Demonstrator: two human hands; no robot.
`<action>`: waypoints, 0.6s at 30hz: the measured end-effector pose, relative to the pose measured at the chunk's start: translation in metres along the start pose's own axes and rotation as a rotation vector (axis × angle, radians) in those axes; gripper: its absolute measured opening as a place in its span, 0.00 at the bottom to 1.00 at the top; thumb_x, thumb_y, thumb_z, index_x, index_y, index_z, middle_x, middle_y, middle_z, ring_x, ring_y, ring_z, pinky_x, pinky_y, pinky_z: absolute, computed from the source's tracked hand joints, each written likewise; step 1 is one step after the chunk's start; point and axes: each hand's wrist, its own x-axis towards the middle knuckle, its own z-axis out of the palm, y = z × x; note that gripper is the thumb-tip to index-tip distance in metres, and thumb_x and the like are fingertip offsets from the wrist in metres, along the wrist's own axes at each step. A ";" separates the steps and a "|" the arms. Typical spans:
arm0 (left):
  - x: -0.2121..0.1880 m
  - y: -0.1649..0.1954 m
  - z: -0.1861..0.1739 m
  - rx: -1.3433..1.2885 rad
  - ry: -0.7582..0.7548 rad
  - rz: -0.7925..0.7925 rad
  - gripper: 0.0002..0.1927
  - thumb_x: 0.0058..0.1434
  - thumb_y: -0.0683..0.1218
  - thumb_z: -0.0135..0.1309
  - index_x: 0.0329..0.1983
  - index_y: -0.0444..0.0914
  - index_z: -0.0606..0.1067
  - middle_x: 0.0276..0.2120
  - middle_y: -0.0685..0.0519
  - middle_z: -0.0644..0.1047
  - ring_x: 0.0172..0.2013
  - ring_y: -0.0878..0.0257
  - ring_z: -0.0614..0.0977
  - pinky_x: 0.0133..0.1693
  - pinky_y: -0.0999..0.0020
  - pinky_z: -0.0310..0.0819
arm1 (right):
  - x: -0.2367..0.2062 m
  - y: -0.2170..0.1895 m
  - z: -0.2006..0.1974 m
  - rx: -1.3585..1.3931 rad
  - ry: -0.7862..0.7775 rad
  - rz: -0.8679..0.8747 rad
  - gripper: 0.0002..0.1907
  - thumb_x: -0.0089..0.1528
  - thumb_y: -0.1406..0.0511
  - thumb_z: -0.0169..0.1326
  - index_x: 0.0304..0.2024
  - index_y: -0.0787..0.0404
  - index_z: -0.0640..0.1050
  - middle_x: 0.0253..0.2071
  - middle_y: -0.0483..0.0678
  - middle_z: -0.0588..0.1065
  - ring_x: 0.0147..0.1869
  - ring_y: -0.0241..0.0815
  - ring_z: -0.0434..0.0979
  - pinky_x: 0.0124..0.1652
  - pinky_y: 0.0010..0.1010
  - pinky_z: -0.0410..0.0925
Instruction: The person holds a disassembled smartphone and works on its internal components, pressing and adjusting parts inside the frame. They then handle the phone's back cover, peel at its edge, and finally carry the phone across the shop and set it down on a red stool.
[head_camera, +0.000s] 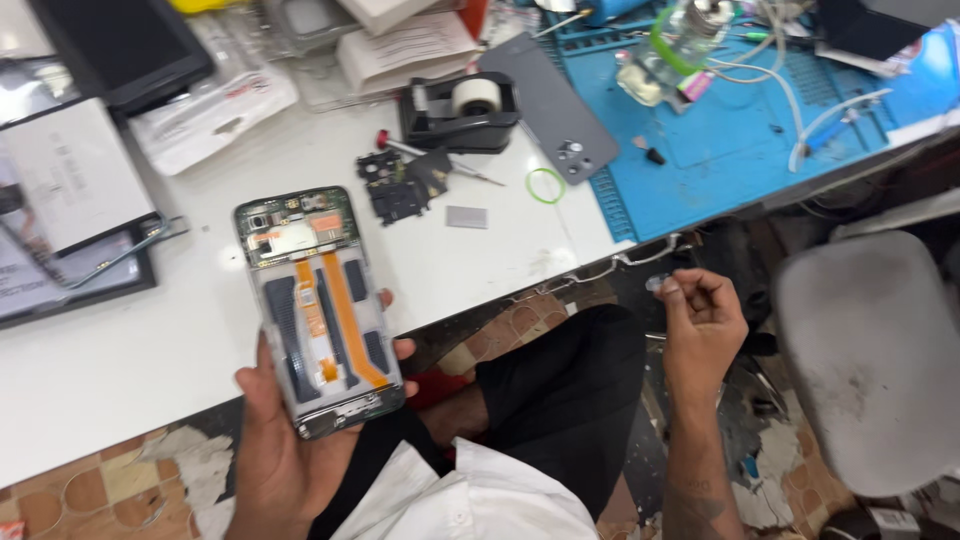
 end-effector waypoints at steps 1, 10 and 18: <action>0.001 -0.001 0.002 0.036 0.011 0.008 0.42 0.69 0.68 0.41 0.80 0.46 0.47 0.72 0.30 0.59 0.61 0.37 0.73 0.53 0.39 0.77 | 0.006 0.004 -0.006 0.032 0.019 0.030 0.07 0.70 0.74 0.56 0.50 0.66 0.76 0.44 0.47 0.77 0.48 0.35 0.78 0.49 0.23 0.73; 0.008 -0.007 0.005 -0.043 -0.014 -0.033 0.41 0.68 0.67 0.43 0.78 0.47 0.48 0.68 0.34 0.64 0.60 0.38 0.76 0.53 0.39 0.78 | 0.015 0.013 -0.025 -0.295 0.085 -0.117 0.16 0.75 0.72 0.54 0.65 0.72 0.76 0.58 0.56 0.78 0.61 0.45 0.78 0.61 0.33 0.70; 0.010 -0.004 0.010 -0.047 -0.095 -0.058 0.41 0.68 0.67 0.43 0.78 0.51 0.43 0.68 0.36 0.65 0.59 0.43 0.77 0.53 0.44 0.80 | 0.011 0.010 -0.022 -0.231 0.089 -0.148 0.16 0.72 0.79 0.52 0.63 0.73 0.72 0.55 0.55 0.79 0.57 0.42 0.79 0.56 0.27 0.71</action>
